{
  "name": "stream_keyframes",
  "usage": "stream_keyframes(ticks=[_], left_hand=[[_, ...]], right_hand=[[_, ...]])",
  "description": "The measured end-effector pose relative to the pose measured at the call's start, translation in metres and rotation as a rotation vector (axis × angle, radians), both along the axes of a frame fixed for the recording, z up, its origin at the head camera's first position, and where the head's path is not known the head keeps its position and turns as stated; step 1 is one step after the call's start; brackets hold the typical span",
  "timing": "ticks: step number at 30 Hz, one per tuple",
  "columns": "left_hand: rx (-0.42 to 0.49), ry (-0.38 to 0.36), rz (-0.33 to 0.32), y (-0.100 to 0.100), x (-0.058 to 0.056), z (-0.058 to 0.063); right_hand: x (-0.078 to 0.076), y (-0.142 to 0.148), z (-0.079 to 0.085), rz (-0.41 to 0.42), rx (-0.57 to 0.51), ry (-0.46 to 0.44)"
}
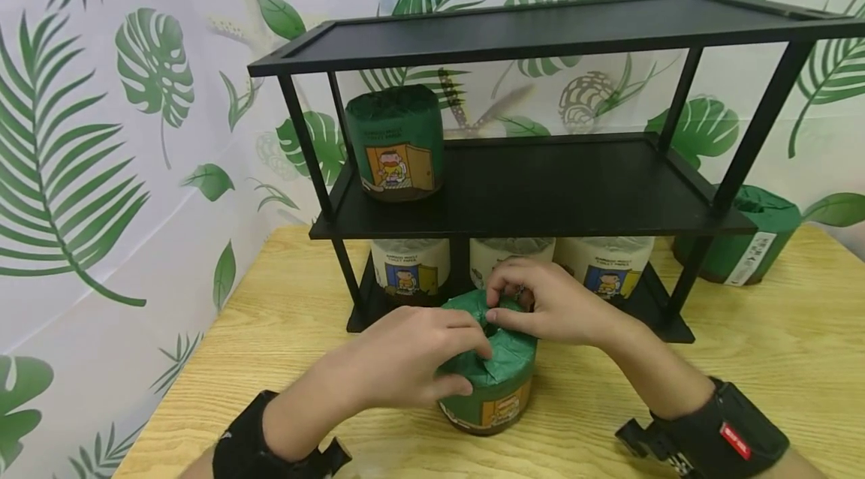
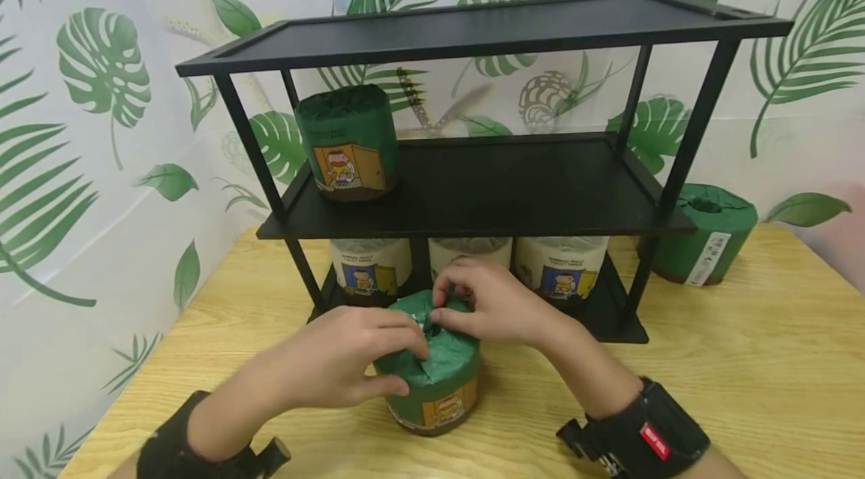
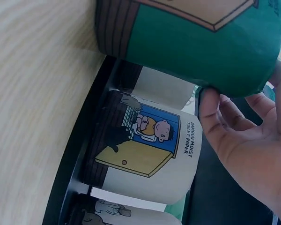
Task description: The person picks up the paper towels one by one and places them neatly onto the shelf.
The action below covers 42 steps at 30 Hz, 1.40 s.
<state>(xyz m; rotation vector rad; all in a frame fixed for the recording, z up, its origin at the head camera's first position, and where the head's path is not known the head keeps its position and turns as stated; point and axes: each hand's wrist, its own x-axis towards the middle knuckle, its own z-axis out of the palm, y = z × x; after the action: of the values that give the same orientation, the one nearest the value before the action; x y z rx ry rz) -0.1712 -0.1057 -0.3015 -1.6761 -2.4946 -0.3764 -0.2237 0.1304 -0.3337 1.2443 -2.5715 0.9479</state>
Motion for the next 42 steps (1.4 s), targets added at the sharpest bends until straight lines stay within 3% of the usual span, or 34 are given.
stream_keyframes(ticks=[4, 13, 18, 21, 23, 26, 29, 32, 35, 37, 42], left_hand=[[-0.025, -0.003, -0.001, -0.003, -0.006, 0.000], [0.000, -0.095, -0.022, -0.013, -0.015, 0.001], [0.029, -0.120, -0.046, -0.016, -0.015, 0.005], [0.123, -0.088, -0.014, -0.023, -0.016, 0.013], [0.232, -0.013, 0.045, -0.029, -0.018, 0.019], [0.423, 0.141, 0.183, -0.040, -0.023, 0.026], [0.621, 0.294, 0.344, -0.051, -0.032, 0.031], [0.804, 0.384, 0.492, -0.061, -0.043, 0.032], [0.933, 0.391, 0.626, -0.069, -0.054, 0.029], [0.970, 0.359, 0.702, -0.073, -0.061, 0.026], [0.905, 0.215, 0.832, -0.080, -0.077, 0.014]], right_hand=[[0.002, 0.002, 0.002, -0.005, 0.042, -0.016], [0.008, 0.004, 0.009, -0.007, 0.111, -0.117], [0.011, 0.003, 0.011, -0.047, 0.118, -0.052], [0.013, 0.001, 0.011, -0.089, 0.072, 0.026], [0.014, -0.001, 0.011, -0.100, 0.021, 0.068], [0.017, -0.006, 0.010, -0.074, -0.017, 0.110], [0.020, -0.012, 0.009, -0.033, 0.027, 0.118], [0.024, -0.018, 0.007, 0.004, 0.113, 0.114], [0.028, -0.024, 0.005, 0.035, 0.186, 0.137], [0.031, -0.027, 0.003, 0.045, 0.222, 0.173], [0.037, -0.036, 0.001, 0.066, 0.321, 0.300]])
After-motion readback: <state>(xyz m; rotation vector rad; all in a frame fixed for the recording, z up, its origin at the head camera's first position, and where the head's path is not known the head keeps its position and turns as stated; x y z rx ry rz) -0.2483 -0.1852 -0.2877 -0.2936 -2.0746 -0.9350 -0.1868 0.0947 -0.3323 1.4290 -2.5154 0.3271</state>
